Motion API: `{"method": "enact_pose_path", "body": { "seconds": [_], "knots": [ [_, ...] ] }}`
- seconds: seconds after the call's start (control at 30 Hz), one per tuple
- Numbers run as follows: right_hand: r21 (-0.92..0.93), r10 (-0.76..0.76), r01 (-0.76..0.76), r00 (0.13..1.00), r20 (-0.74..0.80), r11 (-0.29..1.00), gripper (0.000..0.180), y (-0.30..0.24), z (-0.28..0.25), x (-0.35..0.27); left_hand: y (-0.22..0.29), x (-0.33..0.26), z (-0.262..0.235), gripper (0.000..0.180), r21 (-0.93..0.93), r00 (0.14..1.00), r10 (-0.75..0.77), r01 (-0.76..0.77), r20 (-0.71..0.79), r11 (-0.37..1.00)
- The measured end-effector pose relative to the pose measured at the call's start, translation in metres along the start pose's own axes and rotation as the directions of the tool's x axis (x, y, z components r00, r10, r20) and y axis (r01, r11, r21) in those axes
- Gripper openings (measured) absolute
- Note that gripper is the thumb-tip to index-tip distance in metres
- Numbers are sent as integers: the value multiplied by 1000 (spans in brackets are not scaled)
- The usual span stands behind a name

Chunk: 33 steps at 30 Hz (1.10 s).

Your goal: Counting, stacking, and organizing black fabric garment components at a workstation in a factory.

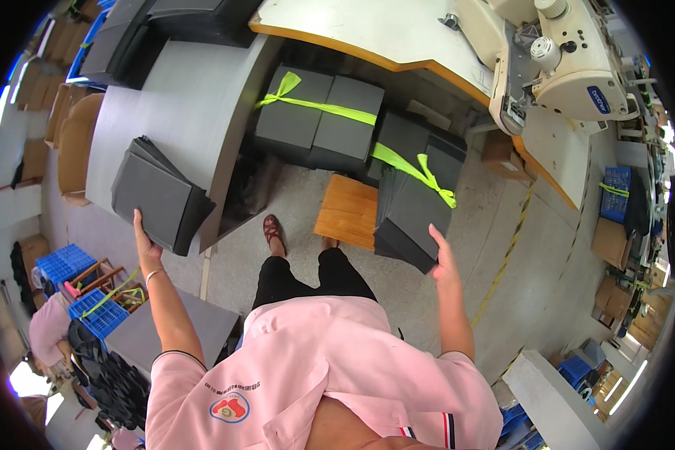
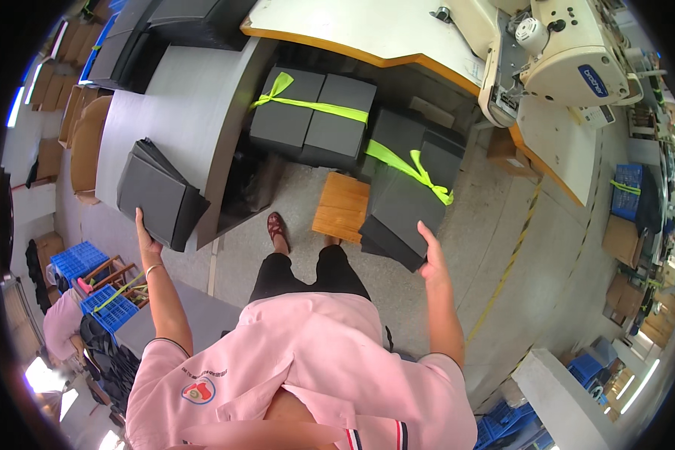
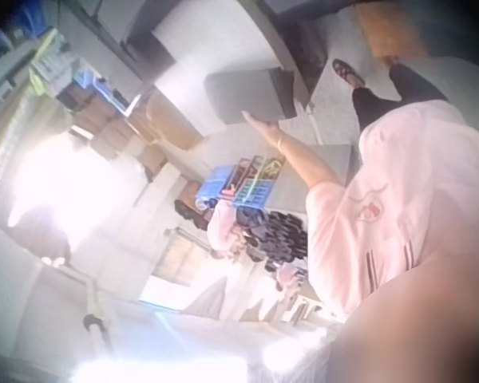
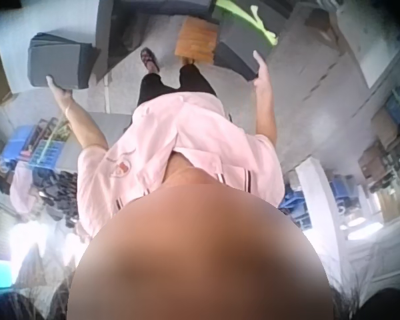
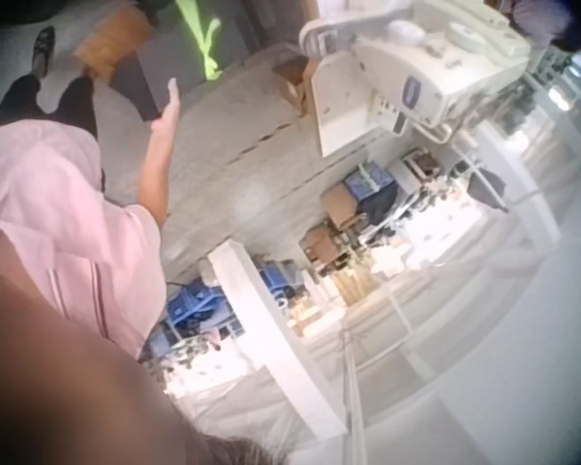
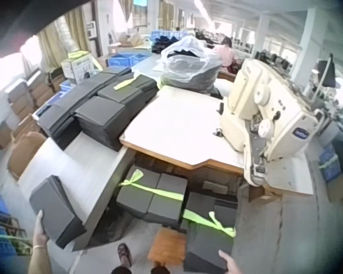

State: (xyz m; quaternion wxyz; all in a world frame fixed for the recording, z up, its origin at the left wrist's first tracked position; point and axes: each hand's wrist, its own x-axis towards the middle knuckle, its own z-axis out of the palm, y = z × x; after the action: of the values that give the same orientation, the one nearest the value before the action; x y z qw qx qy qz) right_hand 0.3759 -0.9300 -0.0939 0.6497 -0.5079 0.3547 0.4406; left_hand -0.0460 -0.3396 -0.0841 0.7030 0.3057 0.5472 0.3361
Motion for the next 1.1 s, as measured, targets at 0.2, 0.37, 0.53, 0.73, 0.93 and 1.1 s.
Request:
{"method": "enact_pose_path", "body": {
  "seconds": [0.2,0.37,0.53,0.73,0.93,1.1],
  "knots": [
    [-474,-103,142,989,107,869,72,43,-15,-63,-1,3,-4,78,21,999,-23,22,40,1000],
    [-498,-176,247,966,187,831,77,82,49,-108,-1,2,0,82,84,989,-68,58,128,995],
    [-388,-328,583,768,549,714,87,104,185,-120,9,0,-12,80,113,952,-121,93,280,989],
    [-465,-54,635,624,780,617,90,169,419,-110,34,35,-46,99,170,807,-401,364,433,916],
    [-780,215,422,800,560,463,88,210,545,-99,48,67,-76,111,58,729,-394,440,559,896],
    [-565,-360,627,436,825,-536,93,228,548,-112,50,98,-88,109,95,666,-460,508,587,856]
  ]
}}
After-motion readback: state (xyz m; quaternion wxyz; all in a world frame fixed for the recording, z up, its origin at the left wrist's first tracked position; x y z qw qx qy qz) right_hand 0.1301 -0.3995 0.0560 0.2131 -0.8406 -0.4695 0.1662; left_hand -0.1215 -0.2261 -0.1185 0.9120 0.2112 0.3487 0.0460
